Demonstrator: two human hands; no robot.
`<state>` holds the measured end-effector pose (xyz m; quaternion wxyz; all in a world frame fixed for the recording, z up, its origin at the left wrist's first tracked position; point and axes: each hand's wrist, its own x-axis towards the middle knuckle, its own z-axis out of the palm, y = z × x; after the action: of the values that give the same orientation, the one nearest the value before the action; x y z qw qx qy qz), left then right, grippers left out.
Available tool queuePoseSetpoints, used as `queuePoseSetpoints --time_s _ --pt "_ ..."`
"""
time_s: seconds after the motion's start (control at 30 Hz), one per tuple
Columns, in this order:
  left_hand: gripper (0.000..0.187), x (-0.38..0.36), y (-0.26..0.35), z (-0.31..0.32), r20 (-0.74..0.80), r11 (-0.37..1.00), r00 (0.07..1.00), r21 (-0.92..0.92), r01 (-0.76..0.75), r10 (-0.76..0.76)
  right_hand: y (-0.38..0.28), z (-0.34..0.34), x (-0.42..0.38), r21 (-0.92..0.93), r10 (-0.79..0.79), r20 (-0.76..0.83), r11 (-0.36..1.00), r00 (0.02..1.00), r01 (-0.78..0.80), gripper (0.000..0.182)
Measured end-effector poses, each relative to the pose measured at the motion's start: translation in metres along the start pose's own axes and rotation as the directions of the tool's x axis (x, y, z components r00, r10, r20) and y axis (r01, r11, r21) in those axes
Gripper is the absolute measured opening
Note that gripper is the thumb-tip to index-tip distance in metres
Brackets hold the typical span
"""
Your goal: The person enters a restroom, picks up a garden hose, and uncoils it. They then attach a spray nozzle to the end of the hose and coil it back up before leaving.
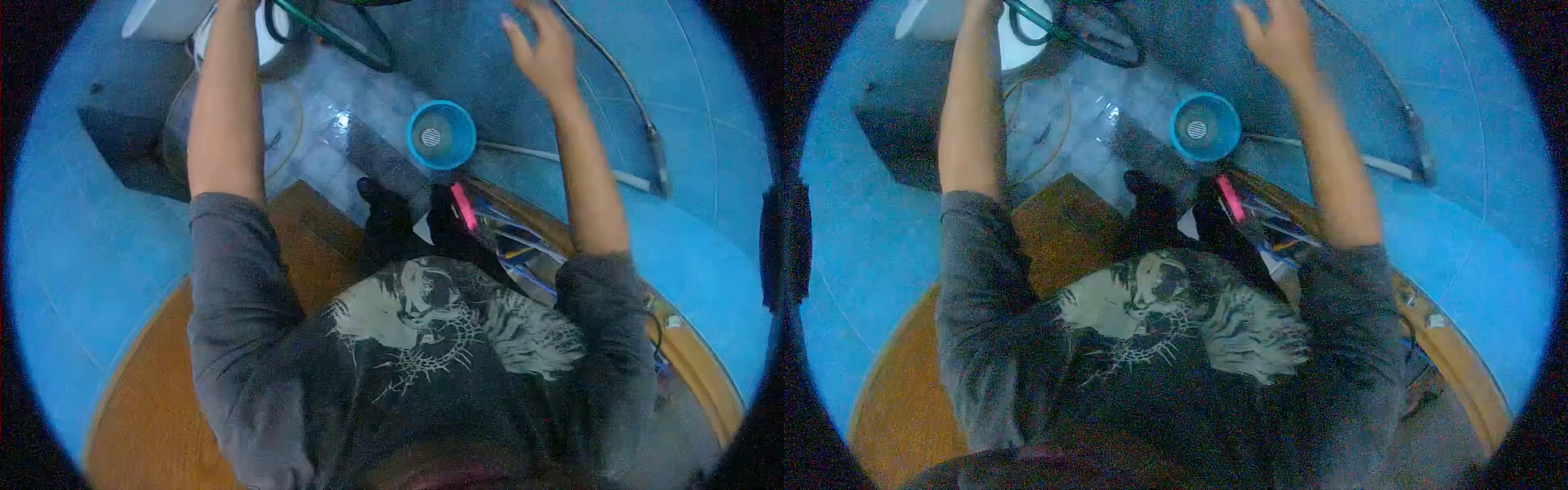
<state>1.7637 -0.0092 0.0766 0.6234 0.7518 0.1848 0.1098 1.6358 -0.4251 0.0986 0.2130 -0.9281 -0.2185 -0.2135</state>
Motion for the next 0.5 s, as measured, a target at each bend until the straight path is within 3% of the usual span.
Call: queuePoseSetpoints --time_s 0.07,0.1,0.17,0.27,0.3,0.37,0.47,0.5 --pt "0.031 0.021 -0.033 -0.018 0.043 0.998 0.999 -0.064 0.000 0.003 0.001 0.000 -0.074 -0.005 0.294 0.115 0.955 0.949 -0.296 0.035" --pt "0.030 0.028 -0.044 -0.024 0.067 0.995 0.998 -0.100 0.003 0.004 0.012 0.008 -0.114 -0.101 0.410 0.167 0.912 0.897 -0.398 0.036" --pt "0.031 -0.007 -0.059 -0.017 0.035 0.988 0.999 -0.152 -0.001 0.006 0.021 0.013 -0.199 -0.098 0.527 0.318 0.845 0.788 -0.526 0.036" --pt "0.033 -0.019 -0.066 -0.030 -0.082 0.970 0.997 -0.244 -0.018 -0.002 0.027 0.025 -0.278 -0.109 0.451 0.459 0.884 0.765 -0.455 0.032" --pt "0.038 -0.009 -0.091 -0.044 -0.017 0.971 0.998 -0.232 -0.066 0.063 0.028 0.028 -0.298 -0.095 0.448 0.502 0.879 0.740 -0.468 0.032" --pt "0.047 -0.034 -0.101 -0.053 -0.134 0.990 0.990 -0.124 -0.067 0.051 0.020 0.032 -0.321 -0.131 0.522 0.525 0.830 0.672 -0.542 0.032" --pt "0.039 -0.079 -0.111 -0.062 -0.210 0.933 0.976 -0.338 -0.122 0.051 0.006 0.029 -0.331 -0.150 0.577 0.598 0.762 0.556 -0.630 0.032" --pt "0.034 -0.097 -0.106 -0.067 -0.184 0.947 0.980 -0.293 -0.130 0.078 0.002 0.029 -0.331 -0.153 0.585 0.627 0.741 0.515 -0.654 0.032"
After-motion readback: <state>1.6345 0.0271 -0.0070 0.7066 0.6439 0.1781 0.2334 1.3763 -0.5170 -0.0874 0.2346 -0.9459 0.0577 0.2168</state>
